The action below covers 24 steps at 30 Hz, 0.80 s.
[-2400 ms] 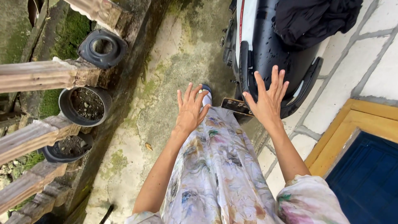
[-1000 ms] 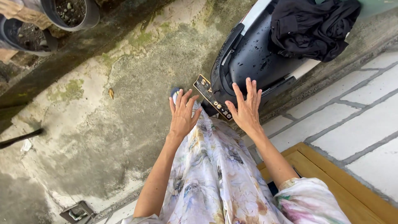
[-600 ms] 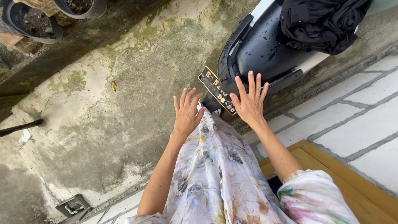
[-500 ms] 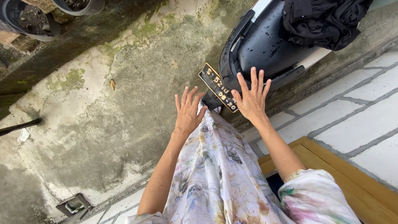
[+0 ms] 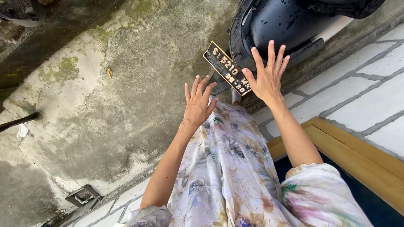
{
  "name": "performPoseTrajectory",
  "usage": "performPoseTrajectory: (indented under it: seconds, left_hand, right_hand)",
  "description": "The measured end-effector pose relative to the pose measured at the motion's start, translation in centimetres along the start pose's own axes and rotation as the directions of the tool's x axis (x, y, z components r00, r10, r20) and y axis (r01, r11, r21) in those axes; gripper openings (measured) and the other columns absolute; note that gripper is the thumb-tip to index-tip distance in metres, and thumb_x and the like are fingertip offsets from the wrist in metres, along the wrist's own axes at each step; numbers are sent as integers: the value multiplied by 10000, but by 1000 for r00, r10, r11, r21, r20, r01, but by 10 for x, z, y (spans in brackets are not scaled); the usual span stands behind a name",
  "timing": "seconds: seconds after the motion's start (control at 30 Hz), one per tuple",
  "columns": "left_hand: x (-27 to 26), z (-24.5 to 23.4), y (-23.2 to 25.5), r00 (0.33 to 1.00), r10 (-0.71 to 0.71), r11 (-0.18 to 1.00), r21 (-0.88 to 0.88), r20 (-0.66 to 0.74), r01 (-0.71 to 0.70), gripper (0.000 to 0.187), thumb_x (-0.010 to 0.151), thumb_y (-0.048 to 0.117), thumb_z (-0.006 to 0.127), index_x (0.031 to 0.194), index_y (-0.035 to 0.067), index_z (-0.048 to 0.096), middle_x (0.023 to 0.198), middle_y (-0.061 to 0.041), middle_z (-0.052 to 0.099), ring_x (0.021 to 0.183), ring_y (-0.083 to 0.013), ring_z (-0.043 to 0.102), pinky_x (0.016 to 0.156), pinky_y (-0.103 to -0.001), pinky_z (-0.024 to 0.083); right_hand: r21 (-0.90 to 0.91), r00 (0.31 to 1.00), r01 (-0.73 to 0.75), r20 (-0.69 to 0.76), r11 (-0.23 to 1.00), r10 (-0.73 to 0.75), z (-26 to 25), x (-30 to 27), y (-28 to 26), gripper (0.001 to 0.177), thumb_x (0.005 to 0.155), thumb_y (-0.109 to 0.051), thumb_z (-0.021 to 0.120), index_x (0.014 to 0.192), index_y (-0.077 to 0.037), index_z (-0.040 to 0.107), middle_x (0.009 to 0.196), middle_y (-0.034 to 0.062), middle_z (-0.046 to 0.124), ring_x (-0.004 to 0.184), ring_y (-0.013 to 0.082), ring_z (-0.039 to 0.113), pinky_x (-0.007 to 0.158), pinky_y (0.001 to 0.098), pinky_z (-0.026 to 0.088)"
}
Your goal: Cleaning and wiping down a scooter using a cloth and soapy water from a bucket.
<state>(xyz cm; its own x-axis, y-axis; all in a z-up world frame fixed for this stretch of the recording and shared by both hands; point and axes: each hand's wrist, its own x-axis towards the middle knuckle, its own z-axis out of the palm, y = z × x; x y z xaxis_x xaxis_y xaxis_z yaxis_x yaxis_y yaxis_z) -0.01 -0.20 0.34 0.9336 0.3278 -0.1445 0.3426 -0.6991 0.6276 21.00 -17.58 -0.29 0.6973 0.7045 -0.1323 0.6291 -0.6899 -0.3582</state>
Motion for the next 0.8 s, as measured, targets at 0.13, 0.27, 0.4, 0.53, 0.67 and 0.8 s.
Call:
performPoseTrajectory:
  seconds: [0.13,0.27,0.4,0.53,0.67,0.8]
  left_hand:
    - [-2,4,3,1000,5,1000,-7,-16,-5,561,937,284,698,1448,163,500,1574,-100,388,1542,-374,217,1218,-680,133]
    - [0,10,10,1000,-9,1000,-4,-23,9,563,932,295,707,1442,176,501,1572,-81,394,1541,-360,229,1229,-674,130]
    - [5,14,22,999,-35,999,-7,-24,35,565,936,287,709,1447,181,491,1570,-82,392,1539,-363,230,1225,-675,124]
    - [19,13,39,996,-68,998,-10,-61,67,605,918,272,713,1469,185,477,1578,-91,383,1537,-362,233,1217,-672,129]
    - [35,21,61,988,-102,995,-10,-113,102,656,912,253,716,1508,184,451,1594,-101,366,1535,-357,251,1221,-669,142]
    - [60,37,83,981,-126,991,24,-147,131,667,904,254,723,1505,175,445,1595,-107,359,1517,-369,266,1206,-674,145]
  right_hand:
    - [-7,1000,8,-1,1000,-8,3,-1,3,696,1096,-563,550,1662,-189,398,1720,274,59,1545,598,-19,1219,748,1]
    - [-27,1000,11,2,1000,-11,5,-1,5,709,1108,-583,527,1681,-197,369,1718,281,40,1544,596,-34,1220,755,7]
    - [-44,1000,25,3,999,-25,4,0,6,707,1108,-590,507,1682,-203,358,1716,278,39,1544,591,-25,1219,757,20]
    - [-61,998,63,-15,996,-64,4,-1,8,695,1102,-574,508,1670,-201,361,1706,289,56,1538,598,12,1218,746,51]
    - [-28,986,158,-38,987,-159,-3,-9,21,684,1095,-505,539,1652,-153,353,1678,336,100,1520,602,142,1233,688,151]
    - [131,970,242,-29,961,-240,-22,-6,40,697,1071,-432,574,1635,-106,328,1667,359,125,1506,578,242,1236,639,229]
